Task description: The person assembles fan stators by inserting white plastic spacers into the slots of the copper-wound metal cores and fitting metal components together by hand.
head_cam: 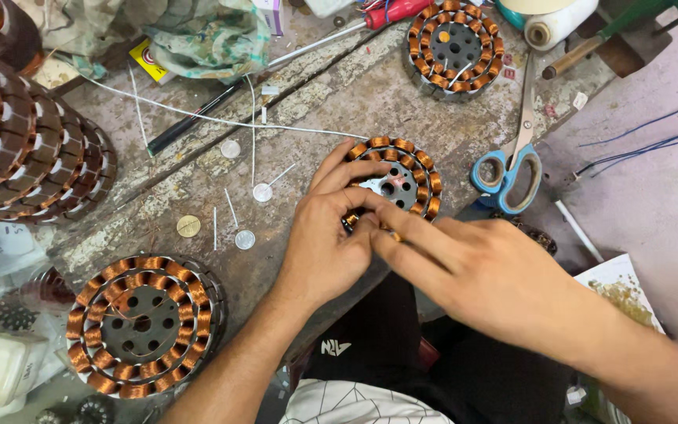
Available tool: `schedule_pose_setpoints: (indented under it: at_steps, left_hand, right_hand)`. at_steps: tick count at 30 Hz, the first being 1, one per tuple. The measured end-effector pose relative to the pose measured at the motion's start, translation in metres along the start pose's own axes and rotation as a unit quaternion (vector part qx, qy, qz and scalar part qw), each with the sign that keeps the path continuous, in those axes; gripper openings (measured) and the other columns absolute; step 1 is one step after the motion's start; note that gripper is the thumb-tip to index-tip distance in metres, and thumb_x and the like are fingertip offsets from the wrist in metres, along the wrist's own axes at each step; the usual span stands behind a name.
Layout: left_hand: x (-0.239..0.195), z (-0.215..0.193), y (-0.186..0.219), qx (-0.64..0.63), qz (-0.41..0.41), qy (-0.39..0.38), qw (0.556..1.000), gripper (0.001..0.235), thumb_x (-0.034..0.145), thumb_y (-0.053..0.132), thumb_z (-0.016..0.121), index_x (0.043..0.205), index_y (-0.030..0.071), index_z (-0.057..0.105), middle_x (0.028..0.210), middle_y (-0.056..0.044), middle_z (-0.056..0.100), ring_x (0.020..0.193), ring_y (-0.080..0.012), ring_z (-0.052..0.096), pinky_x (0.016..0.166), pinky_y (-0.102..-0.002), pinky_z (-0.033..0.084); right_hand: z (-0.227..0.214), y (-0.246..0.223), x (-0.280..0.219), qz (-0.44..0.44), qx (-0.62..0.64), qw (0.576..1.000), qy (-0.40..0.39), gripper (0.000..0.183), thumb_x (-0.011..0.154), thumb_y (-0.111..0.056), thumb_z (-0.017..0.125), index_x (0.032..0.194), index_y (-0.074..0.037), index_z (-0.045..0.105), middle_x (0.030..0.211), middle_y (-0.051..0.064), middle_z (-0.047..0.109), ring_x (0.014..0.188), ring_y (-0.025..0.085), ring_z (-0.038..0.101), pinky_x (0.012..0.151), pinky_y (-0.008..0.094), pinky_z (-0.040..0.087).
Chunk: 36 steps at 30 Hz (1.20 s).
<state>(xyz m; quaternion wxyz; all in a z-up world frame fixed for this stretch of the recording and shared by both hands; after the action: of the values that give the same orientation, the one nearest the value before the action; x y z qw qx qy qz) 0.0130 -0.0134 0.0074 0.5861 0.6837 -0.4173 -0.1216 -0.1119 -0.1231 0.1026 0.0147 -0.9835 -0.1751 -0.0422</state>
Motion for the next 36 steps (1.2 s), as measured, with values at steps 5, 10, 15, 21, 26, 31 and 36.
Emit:
schedule_pose_setpoints:
  at_steps: [5, 10, 15, 21, 26, 31, 36]
  left_hand:
    - [-0.002, -0.004, 0.004, 0.002, 0.001, -0.026, 1.0, 0.018, 0.072, -0.001, 0.072, 0.086, 0.01, 0.077, 0.137, -0.006, 0.064, 0.153, -0.0371, 0.033, 0.124, -0.048, 0.028]
    - [0.001, -0.004, 0.007, 0.005, 0.017, -0.028, 0.999, 0.019, 0.07, 0.001, 0.075, 0.086, 0.01, 0.077, 0.136, -0.007, 0.063, 0.152, -0.0392, 0.033, 0.124, -0.049, 0.028]
    - [-0.004, 0.002, 0.01, 0.025, 0.03, 0.019, 0.999, 0.012, 0.074, 0.001, 0.072, 0.083, 0.007, 0.075, 0.134, -0.009, 0.066, 0.152, -0.0404, 0.037, 0.125, -0.048, 0.033]
    - [-0.004, 0.007, 0.009, 0.028, 0.024, 0.046, 0.998, 0.006, 0.074, 0.002, 0.074, 0.079, 0.006, 0.073, 0.13, -0.01, 0.067, 0.15, -0.041, 0.039, 0.123, -0.048, 0.034]
    - [-0.005, 0.006, 0.007, 0.019, 0.029, 0.046, 0.998, 0.007, 0.074, 0.0, 0.073, 0.078, 0.005, 0.071, 0.131, -0.01, 0.067, 0.15, -0.0406, 0.04, 0.123, -0.048, 0.035]
    - [-0.005, 0.005, 0.008, 0.018, 0.039, 0.045, 0.998, 0.009, 0.076, 0.001, 0.075, 0.083, 0.006, 0.073, 0.13, -0.01, 0.066, 0.15, -0.0414, 0.04, 0.123, -0.049, 0.034]
    - [-0.005, 0.002, 0.008, 0.022, 0.056, 0.033, 0.998, 0.011, 0.074, 0.001, 0.075, 0.083, 0.006, 0.074, 0.131, -0.01, 0.066, 0.149, -0.0432, 0.039, 0.123, -0.05, 0.033]
  right_hand:
    - [0.022, 0.032, -0.002, 0.066, 0.05, 0.996, 0.04, 0.033, 0.066, -0.001, 0.071, 0.098, -0.002, 0.065, 0.093, 0.012, 0.063, 0.079, 0.031, 0.067, 0.061, 0.041, 0.054]
    - [0.018, 0.035, 0.002, 0.062, 0.081, 0.992, 0.072, 0.022, 0.072, -0.001, 0.071, 0.094, -0.002, 0.066, 0.087, 0.01, 0.063, 0.076, 0.031, 0.066, 0.062, 0.042, 0.053]
    - [0.017, 0.035, 0.004, 0.053, 0.082, 0.994, 0.054, 0.017, 0.073, -0.003, 0.072, 0.09, -0.002, 0.066, 0.085, 0.009, 0.064, 0.075, 0.03, 0.067, 0.062, 0.042, 0.053]
    - [0.013, 0.032, 0.011, 0.012, 0.053, 0.998, 0.025, 0.023, 0.07, -0.004, 0.07, 0.093, -0.001, 0.066, 0.084, 0.009, 0.061, 0.078, 0.029, 0.066, 0.064, 0.041, 0.054]
    - [0.011, 0.034, 0.016, -0.1, 0.0, 0.995, 0.014, 0.031, 0.068, -0.014, 0.068, 0.095, 0.0, 0.066, 0.086, 0.007, 0.06, 0.08, 0.026, 0.063, 0.069, 0.039, 0.054]
    - [0.016, 0.043, 0.013, -0.138, -0.002, 0.99, 0.031, 0.028, 0.074, -0.016, 0.067, 0.097, 0.0, 0.066, 0.087, 0.006, 0.06, 0.081, 0.024, 0.063, 0.07, 0.039, 0.054]
    - [0.02, 0.049, 0.007, -0.078, 0.043, 0.994, 0.062, 0.038, 0.064, -0.006, 0.073, 0.102, 0.0, 0.069, 0.09, 0.009, 0.065, 0.075, 0.026, 0.063, 0.061, 0.039, 0.052]
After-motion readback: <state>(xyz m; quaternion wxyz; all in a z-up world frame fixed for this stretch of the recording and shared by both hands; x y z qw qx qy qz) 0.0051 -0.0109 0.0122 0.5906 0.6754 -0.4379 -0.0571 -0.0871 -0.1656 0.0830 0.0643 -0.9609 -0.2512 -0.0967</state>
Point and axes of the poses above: each hand's wrist, its own x-axis towards the middle knuckle, its own z-axis out of the palm, y = z × x, the point moved 2 cm from there along x, towards the middle knuckle
